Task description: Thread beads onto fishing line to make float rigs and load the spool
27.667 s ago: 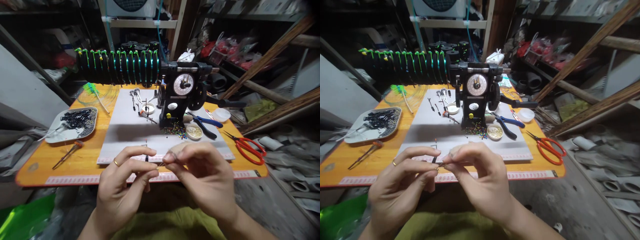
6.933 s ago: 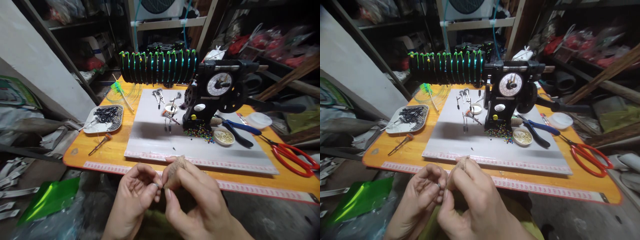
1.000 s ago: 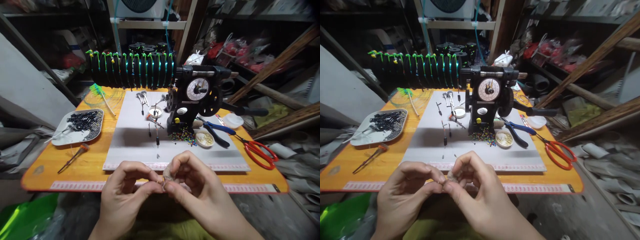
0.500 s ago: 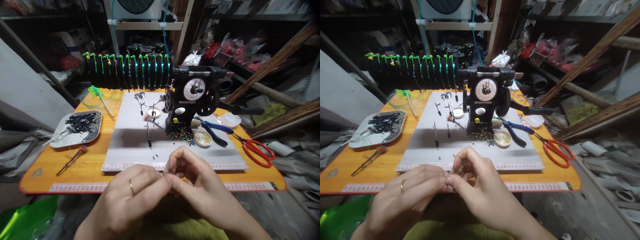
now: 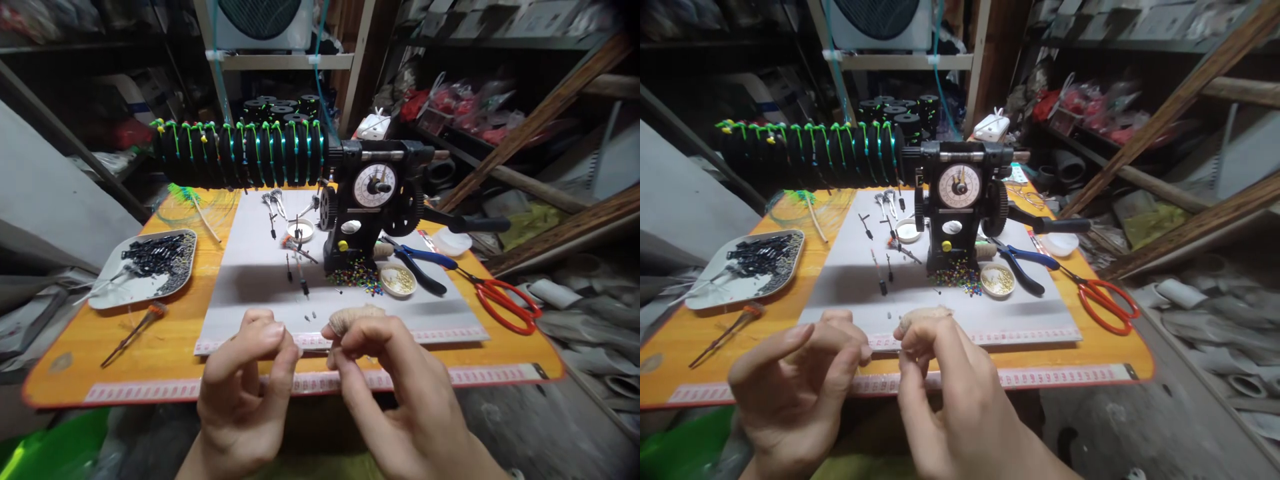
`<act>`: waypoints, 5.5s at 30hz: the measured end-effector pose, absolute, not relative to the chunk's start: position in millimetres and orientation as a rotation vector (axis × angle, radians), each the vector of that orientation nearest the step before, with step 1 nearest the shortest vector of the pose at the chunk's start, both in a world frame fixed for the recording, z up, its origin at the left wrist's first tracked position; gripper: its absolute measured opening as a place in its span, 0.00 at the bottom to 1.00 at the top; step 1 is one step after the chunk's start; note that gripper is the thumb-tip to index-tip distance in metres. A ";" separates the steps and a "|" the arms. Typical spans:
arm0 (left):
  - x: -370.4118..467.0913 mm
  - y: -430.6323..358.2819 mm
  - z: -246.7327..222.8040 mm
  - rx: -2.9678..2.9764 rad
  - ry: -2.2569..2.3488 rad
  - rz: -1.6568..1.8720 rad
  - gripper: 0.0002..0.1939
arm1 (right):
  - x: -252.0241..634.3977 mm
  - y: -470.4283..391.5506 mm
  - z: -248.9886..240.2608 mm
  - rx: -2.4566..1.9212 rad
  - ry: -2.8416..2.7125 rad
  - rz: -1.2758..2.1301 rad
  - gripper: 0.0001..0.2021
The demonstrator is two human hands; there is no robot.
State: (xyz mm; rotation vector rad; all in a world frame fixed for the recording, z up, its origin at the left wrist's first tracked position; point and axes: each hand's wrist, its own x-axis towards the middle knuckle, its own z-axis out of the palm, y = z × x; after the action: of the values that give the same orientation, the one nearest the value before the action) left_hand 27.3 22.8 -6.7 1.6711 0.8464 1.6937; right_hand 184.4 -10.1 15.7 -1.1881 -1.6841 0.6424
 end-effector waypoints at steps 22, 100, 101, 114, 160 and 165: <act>22.6 61.9 16.4 2.538 0.518 1.373 0.24 | 212.8 6.0 42.2 -1.197 -1.727 0.726 0.11; 25.1 53.6 37.5 1.536 0.848 1.262 0.08 | 180.4 30.7 33.3 -0.978 -1.657 0.400 0.06; 25.6 53.4 37.1 1.539 0.858 1.273 0.08 | 179.1 30.9 33.2 -0.977 -1.668 0.347 0.07; 25.4 46.8 32.5 1.482 0.869 1.244 0.09 | 181.8 32.2 21.8 -0.834 -1.838 -0.197 0.12; 9.2 60.9 49.5 1.117 0.852 1.076 0.06 | 176.8 43.8 43.9 -0.750 -1.862 0.104 0.08; 10.1 60.9 48.5 1.094 0.842 1.108 0.07 | 174.3 39.3 44.1 -0.800 -1.792 0.055 0.10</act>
State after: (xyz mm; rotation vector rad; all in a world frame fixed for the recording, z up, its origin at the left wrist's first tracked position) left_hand 10.1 60.9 48.5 1.0944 0.8417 1.1084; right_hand 174.3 39.3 44.1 -0.8001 -1.7915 0.0549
